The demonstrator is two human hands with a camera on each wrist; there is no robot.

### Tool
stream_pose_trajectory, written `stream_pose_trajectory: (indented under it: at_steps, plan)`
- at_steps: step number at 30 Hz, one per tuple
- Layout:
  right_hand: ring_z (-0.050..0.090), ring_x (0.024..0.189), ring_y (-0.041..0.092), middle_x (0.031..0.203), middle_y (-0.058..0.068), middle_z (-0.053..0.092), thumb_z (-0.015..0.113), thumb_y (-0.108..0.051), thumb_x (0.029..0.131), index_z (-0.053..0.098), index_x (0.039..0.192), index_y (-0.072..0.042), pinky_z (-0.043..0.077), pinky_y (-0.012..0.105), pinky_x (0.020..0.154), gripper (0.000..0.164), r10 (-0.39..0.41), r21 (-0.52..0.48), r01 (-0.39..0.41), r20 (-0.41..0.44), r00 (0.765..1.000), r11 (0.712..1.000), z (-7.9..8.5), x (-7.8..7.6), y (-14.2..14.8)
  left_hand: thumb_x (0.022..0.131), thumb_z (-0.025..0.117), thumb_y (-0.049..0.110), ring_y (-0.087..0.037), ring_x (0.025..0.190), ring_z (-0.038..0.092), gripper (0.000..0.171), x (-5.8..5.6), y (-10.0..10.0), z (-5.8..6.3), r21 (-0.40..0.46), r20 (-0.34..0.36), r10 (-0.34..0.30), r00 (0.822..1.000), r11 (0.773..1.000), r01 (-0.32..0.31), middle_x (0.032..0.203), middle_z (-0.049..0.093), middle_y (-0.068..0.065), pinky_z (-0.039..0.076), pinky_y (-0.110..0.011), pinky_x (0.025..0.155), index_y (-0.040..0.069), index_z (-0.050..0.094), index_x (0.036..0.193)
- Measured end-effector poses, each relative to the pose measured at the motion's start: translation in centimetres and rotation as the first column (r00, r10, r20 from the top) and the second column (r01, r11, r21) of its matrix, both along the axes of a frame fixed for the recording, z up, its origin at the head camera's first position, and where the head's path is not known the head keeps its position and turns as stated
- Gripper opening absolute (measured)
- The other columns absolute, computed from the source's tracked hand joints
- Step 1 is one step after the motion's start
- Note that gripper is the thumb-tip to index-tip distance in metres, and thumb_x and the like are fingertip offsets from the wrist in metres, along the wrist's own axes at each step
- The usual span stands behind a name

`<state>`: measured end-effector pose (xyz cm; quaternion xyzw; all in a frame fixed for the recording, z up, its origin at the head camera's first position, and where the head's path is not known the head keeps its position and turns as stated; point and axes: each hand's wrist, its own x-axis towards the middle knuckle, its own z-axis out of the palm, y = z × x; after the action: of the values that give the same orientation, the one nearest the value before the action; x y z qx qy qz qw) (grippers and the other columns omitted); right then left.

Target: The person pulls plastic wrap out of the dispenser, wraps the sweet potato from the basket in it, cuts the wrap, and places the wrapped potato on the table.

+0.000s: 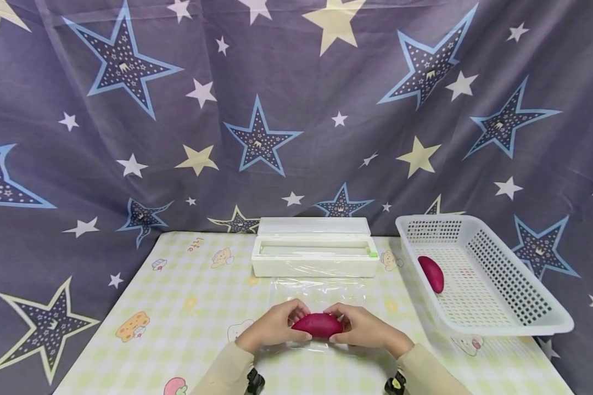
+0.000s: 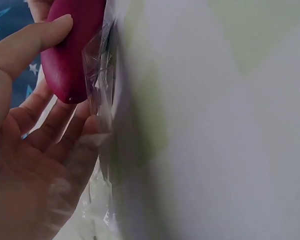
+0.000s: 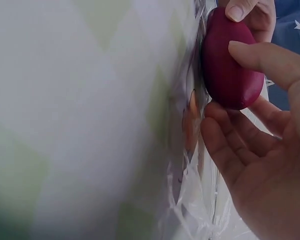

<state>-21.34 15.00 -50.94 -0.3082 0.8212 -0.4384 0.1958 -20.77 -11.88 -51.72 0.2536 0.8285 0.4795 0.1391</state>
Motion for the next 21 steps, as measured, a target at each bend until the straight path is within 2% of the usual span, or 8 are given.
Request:
stream_pose_trajectory:
  at_steps: [6, 10, 13, 17, 21]
  plan:
    - [0.066, 0.091, 0.010, 0.112, 0.002, 0.064, 0.078, -0.019, 0.089, 0.055, 0.136, -0.010, 0.055, 0.026, 0.080, 0.053, 0.023, -0.013, -0.023, -0.007, 1.000, 1.000, -0.22, 0.05, 0.14, 0.082, 0.084, 0.020, -0.015, 0.095, 0.059, 0.042, 0.11, 0.02, -0.04, 0.016, 0.034, -0.011, 0.999, 1.000, 0.010, 0.100, 0.063, 0.001, 0.051, -0.027, 0.084, 0.012, 0.060, 0.116]
    - [0.066, 0.094, 0.011, 0.117, 0.005, 0.062, 0.079, -0.021, 0.089, 0.052, 0.139, -0.007, 0.055, 0.026, 0.084, 0.059, 0.033, -0.014, -0.033, -0.007, 0.999, 0.999, -0.23, 0.04, 0.28, 0.082, 0.084, 0.021, -0.014, 0.095, 0.059, 0.043, 0.02, 0.05, 0.00, 0.001, 0.025, -0.029, 0.999, 1.000, 0.029, 0.099, 0.063, 0.002, 0.051, -0.027, 0.084, 0.013, 0.060, 0.117]
    - [0.066, 0.095, 0.013, 0.120, 0.007, 0.061, 0.079, -0.022, 0.089, 0.050, 0.141, -0.006, 0.055, 0.026, 0.082, 0.061, 0.030, -0.014, -0.030, 0.003, 1.000, 0.999, -0.07, 0.00, 0.43, 0.082, 0.084, 0.022, -0.014, 0.095, 0.059, 0.043, -0.02, 0.04, 0.08, -0.008, 0.014, -0.036, 0.999, 0.999, 0.036, 0.100, 0.063, 0.002, 0.051, -0.027, 0.085, 0.012, 0.060, 0.117]
    - [0.066, 0.095, 0.016, 0.124, 0.010, 0.060, 0.078, -0.023, 0.090, 0.050, 0.141, -0.005, 0.058, 0.028, 0.073, 0.061, 0.016, -0.017, -0.016, 0.016, 1.000, 1.000, 0.12, 0.01, 0.67, 0.083, 0.083, 0.022, -0.015, 0.096, 0.059, 0.047, -0.09, -0.10, 0.11, -0.006, 0.020, -0.037, 0.999, 0.999, 0.037, 0.102, 0.063, 0.002, 0.052, -0.027, 0.086, 0.007, 0.059, 0.121]
    - [0.065, 0.097, 0.017, 0.123, 0.009, 0.062, 0.078, -0.023, 0.090, 0.051, 0.139, -0.005, 0.057, 0.027, 0.075, 0.059, 0.000, -0.011, 0.000, -0.005, 1.000, 1.000, 0.08, -0.01, 0.90, 0.083, 0.083, 0.023, -0.015, 0.097, 0.060, 0.051, -0.29, -0.24, 0.07, -0.008, 0.018, -0.035, 0.999, 0.999, 0.036, 0.103, 0.064, 0.002, 0.052, -0.028, 0.086, 0.003, 0.058, 0.123]
